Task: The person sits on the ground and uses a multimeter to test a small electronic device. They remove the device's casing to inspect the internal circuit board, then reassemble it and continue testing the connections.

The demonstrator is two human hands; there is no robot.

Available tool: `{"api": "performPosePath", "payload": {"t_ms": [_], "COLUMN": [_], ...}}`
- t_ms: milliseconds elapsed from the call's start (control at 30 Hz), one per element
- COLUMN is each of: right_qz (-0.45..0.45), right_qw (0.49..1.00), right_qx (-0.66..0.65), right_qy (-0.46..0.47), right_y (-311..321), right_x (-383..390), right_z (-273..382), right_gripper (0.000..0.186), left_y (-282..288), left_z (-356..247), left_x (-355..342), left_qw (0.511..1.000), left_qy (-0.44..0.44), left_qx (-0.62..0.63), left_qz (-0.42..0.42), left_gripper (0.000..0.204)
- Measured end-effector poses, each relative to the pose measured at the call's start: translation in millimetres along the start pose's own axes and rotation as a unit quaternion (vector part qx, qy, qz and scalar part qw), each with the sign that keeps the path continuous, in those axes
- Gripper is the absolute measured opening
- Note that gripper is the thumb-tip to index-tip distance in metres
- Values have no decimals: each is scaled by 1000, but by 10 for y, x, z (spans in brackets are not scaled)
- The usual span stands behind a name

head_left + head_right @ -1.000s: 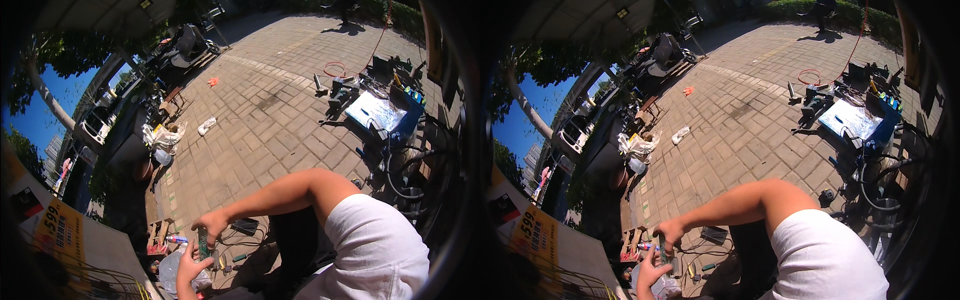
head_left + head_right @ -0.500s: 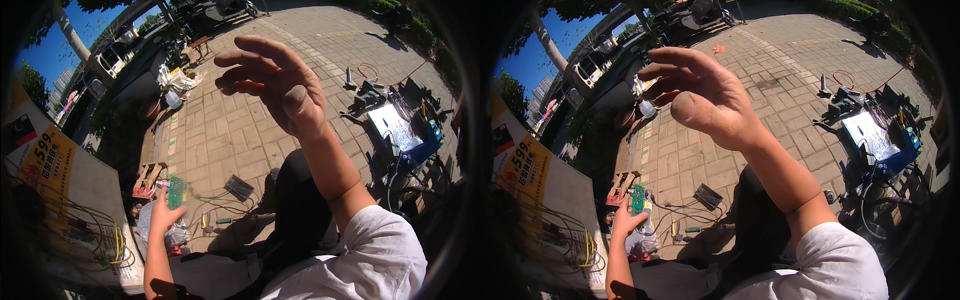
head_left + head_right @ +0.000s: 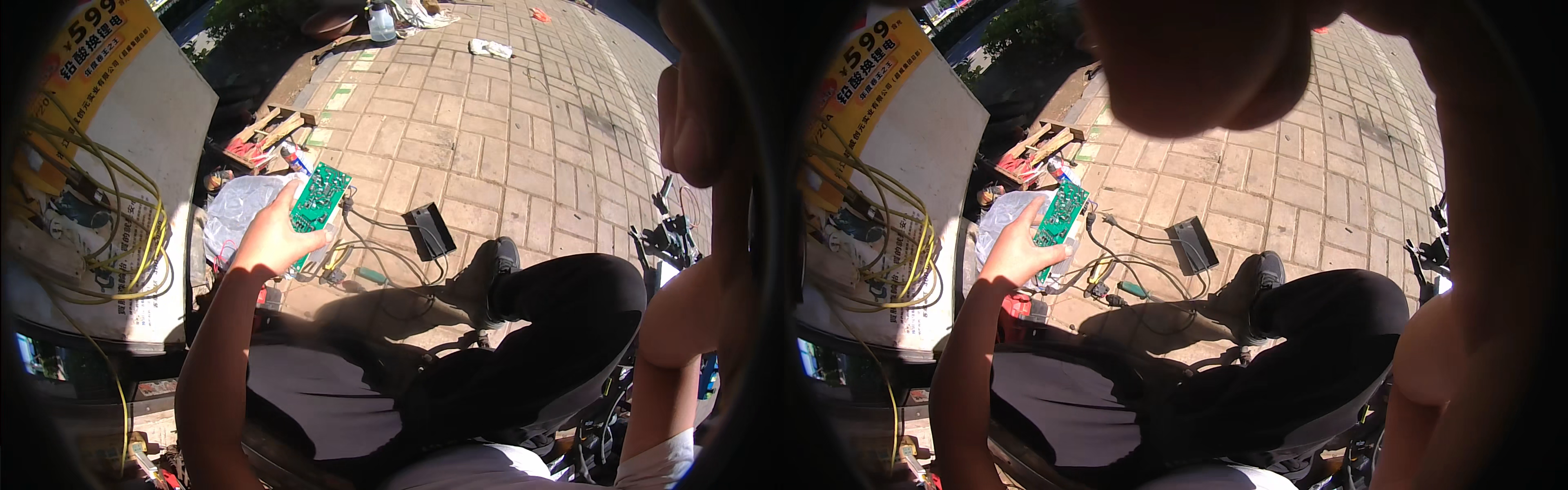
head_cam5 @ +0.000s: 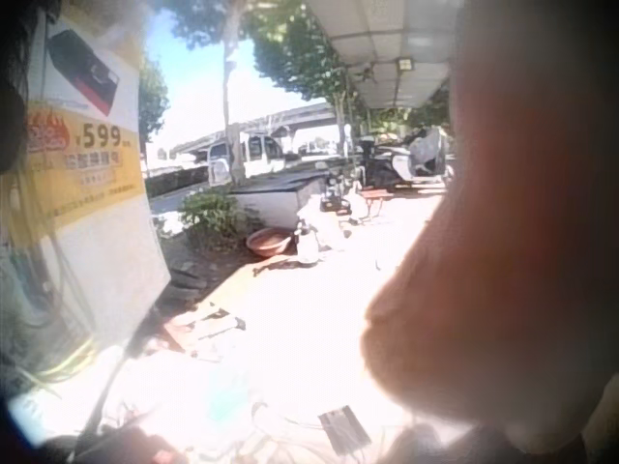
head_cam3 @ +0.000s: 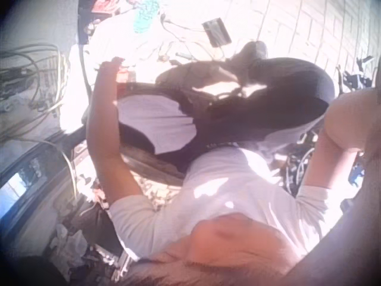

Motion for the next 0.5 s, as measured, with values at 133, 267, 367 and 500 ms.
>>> {"api": "performPosePath", "payload": {"t_ms": [133,267,367,500], "right_qz": [-21,-24,8,7], "right_qw": [991,958,923,873], "right_qx": [134,280,379,484], "right_qy": [-15,-56,-58,-54], "right_y": [256,505,637,949], "right_x": [-366,-885,-1437,-2104], "right_z": [-273,-407,-435,-596], "right_gripper": [76,76,77,77], "left_y": [19,185,244,198], "left_z": [-4,-198,-214,-48], "left_x": [-4,116,229,231], "left_qw": [999,999,997,999], "left_qy": [41,24,55,10], "left_qx": [-20,3,-15,-14], "left_qz": [6,24,57,40], "left_gripper": [94,86,99,94]}}
Point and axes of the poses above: each hand's wrist, its own x-axis away from the middle knuckle, its own y-axis out of the back of the hand, z = x × y, the point moved 1 cm from there along -x, towards the middle knuckle, and after that the axes turned 4 degrees about y, right-handed, at the moved point
